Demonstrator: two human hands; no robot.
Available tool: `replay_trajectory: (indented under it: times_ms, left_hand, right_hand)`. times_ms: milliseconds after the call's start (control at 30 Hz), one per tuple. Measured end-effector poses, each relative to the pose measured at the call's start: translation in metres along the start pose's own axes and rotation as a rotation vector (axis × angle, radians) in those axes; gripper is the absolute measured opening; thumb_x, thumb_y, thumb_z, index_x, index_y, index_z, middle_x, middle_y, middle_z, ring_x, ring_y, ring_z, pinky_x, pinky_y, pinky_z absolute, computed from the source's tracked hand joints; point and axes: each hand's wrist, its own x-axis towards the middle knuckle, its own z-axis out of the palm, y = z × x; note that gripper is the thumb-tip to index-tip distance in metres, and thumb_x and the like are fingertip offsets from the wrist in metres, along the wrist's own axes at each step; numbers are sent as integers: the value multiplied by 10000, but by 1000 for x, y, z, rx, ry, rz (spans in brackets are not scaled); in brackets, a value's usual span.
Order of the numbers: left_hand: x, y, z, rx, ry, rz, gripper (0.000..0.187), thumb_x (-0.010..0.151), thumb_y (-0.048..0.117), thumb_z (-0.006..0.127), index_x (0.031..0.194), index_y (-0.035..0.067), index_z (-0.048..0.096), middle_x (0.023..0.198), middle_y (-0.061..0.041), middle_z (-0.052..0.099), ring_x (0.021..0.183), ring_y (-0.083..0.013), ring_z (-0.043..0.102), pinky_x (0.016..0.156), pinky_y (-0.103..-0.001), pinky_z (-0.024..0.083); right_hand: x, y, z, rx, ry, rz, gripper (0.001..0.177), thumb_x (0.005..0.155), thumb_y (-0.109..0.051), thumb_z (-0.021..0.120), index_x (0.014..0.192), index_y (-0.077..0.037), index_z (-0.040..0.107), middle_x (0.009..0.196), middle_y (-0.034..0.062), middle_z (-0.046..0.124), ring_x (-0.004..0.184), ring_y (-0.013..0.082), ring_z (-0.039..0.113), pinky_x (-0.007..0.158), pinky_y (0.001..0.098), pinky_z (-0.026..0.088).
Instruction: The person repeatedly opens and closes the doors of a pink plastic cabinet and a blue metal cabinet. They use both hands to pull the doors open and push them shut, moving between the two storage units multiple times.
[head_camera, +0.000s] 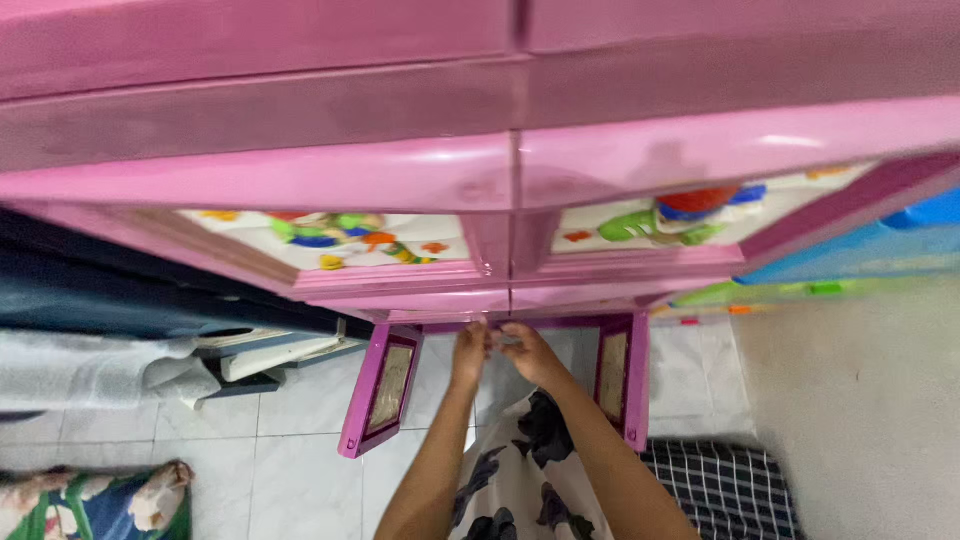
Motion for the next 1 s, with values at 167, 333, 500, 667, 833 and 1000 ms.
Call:
replay_trajectory:
  times_ms: [167,333,500,667,833,1000]
  left_hand:
    - [-41,-86,60,112,-236,-332,174,942,266,491,1028,201,627,952,-24,745,820,-154,694,695,-322,535]
    - [-52,-166,106,292,-498,-250,261,952,220,542,809,7,593,839,-90,630,798,-212,603,716,-385,496]
    - [-49,-253,152,585,-485,-367,297,971,285,525,880,23,632,923,-142,619,865,-264,608,772,-414,489]
    - [-53,-327,169,971,-673,-283,391,1008,300,499,1083,-51,652,1198,-304,544,1065,-413,545,948,-495,455]
    - [-49,-366,164,1302,-750,62,449,980,286,493,1284,-39,551,1454,-333,407,1323,-486,403,1105,-546,338]
    - [-31,-376,106,1227,-76,-175,602,924,278,523,1438,-12,402,1500,-277,389,1408,-444,338,1152,-534,259]
  right_hand:
    - [-60,88,-49,24,280,341,584,877,-238,687,1409,-65,517,1364,151,618,1189,273,635,948,440,556]
    - [-116,180,-103,-145,416,629,738,892,-305,671,1514,-1,416,1342,267,645,1183,368,667,1003,427,530]
    - [-159,276,-122,-362,605,764,804,848,-350,700,1516,5,427,1339,296,630,1235,423,611,1026,456,489]
    - [-185,356,-116,-127,666,887,869,887,-389,740,1522,30,320,1465,309,451,1314,449,473,1071,470,396]
    - [-190,389,-60,64,476,772,679,1027,-382,452,1616,-94,279,1555,229,461,1405,371,482,1151,431,377]
    - [-141,369,27,-33,135,573,569,1132,-350,251,1626,-133,69,1714,175,85,1564,311,79,1236,403,128]
